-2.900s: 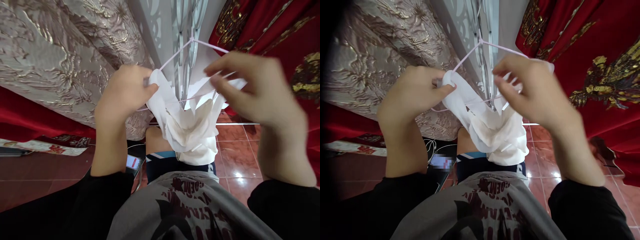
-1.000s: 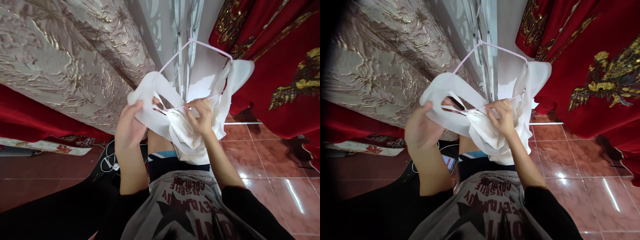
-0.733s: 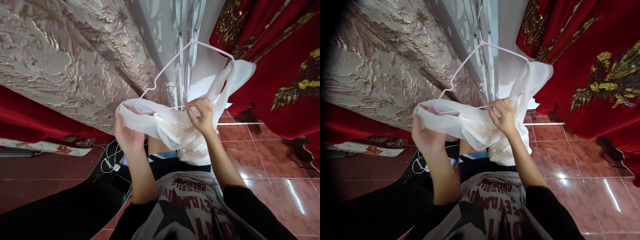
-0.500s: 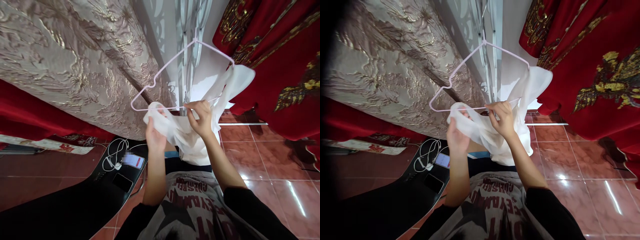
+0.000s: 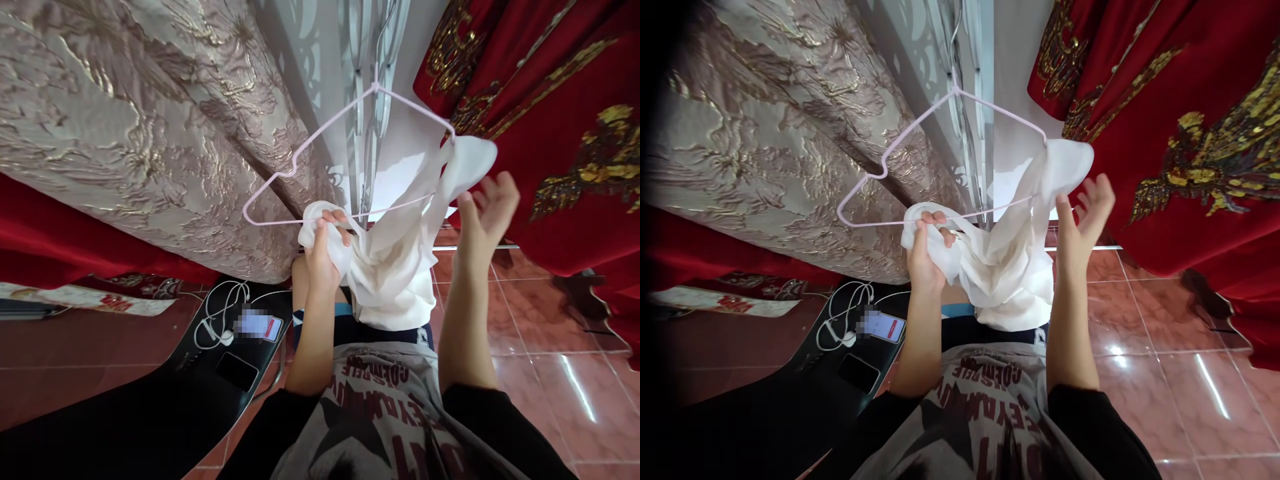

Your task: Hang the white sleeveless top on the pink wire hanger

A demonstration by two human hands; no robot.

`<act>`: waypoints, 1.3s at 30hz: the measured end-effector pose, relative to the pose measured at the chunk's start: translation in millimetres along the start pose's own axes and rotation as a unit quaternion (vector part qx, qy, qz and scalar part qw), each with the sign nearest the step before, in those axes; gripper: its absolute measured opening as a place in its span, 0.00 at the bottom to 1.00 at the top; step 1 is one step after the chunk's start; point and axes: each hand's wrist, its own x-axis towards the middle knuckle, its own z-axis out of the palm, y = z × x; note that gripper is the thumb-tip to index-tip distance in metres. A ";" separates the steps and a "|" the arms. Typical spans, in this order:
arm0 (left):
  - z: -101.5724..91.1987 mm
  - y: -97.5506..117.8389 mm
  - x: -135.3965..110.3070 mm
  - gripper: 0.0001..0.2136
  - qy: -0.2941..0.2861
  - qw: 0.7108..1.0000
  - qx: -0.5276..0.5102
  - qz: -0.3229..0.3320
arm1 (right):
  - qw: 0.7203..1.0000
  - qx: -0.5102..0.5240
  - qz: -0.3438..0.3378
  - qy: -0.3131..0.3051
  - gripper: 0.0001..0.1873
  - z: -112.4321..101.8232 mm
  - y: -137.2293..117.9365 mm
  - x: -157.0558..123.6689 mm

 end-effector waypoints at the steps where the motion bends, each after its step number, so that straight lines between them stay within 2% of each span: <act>1: 1.1 -0.9 0.3 0.15 0.002 1.000 -0.001 0.002 | 0.998 0.003 0.044 -0.044 0.22 -0.2 1.6 1.1; 3: 3.4 -2.3 -0.1 0.15 0.009 1.000 0.006 0.004 | 0.989 -0.001 0.107 -0.100 0.14 3.6 -2.0 -3.5; 5: 4.6 -2.6 -0.8 0.16 0.019 0.999 0.027 0.001 | 0.984 -0.009 0.135 -0.119 0.17 9.5 -12.5 -13.0; 9: 2.3 1.2 0.3 0.15 0.026 0.998 0.055 0.005 | 0.986 -0.016 0.113 -0.120 0.16 15.7 -33.9 -22.3; 13: -1.6 5.4 3.9 0.15 0.031 0.997 0.075 0.014 | 0.980 -0.063 0.088 -0.167 0.20 14.9 -39.2 -7.3; 15: -2.5 5.6 4.6 0.15 0.028 0.996 0.079 0.012 | 0.979 -0.051 0.087 -0.176 0.17 14.8 -38.6 4.0; 19: -2.8 3.4 2.7 0.17 0.005 0.998 0.067 0.003 | 0.982 -0.043 0.108 -0.148 0.07 15.6 -41.5 19.2; 24: -4.5 4.1 2.0 0.16 0.001 0.998 0.063 -0.001 | 0.977 -0.064 0.117 -0.170 0.15 14.8 -55.0 16.5; 28: -6.8 8.1 4.7 0.16 0.000 0.998 0.061 0.000 | 0.983 -0.029 0.122 -0.131 0.12 16.3 -64.4 23.6; 31: -4.9 10.2 5.0 0.15 0.005 0.998 0.058 -0.009 | 0.985 0.049 0.121 -0.114 0.09 22.7 -71.9 50.0; 34: 0.1 10.5 2.6 0.15 0.025 0.997 0.069 -0.025 | 0.972 0.145 0.145 -0.118 0.20 26.6 -76.9 87.7; 36: 2.9 10.1 0.8 0.15 0.036 0.997 0.066 -0.023 | 0.965 0.183 0.162 -0.098 0.25 22.2 -73.8 108.0; 39: 3.7 8.8 0.0 0.14 0.037 0.998 0.045 -0.003 | 0.958 0.156 0.238 -0.035 0.25 5.4 -59.1 114.0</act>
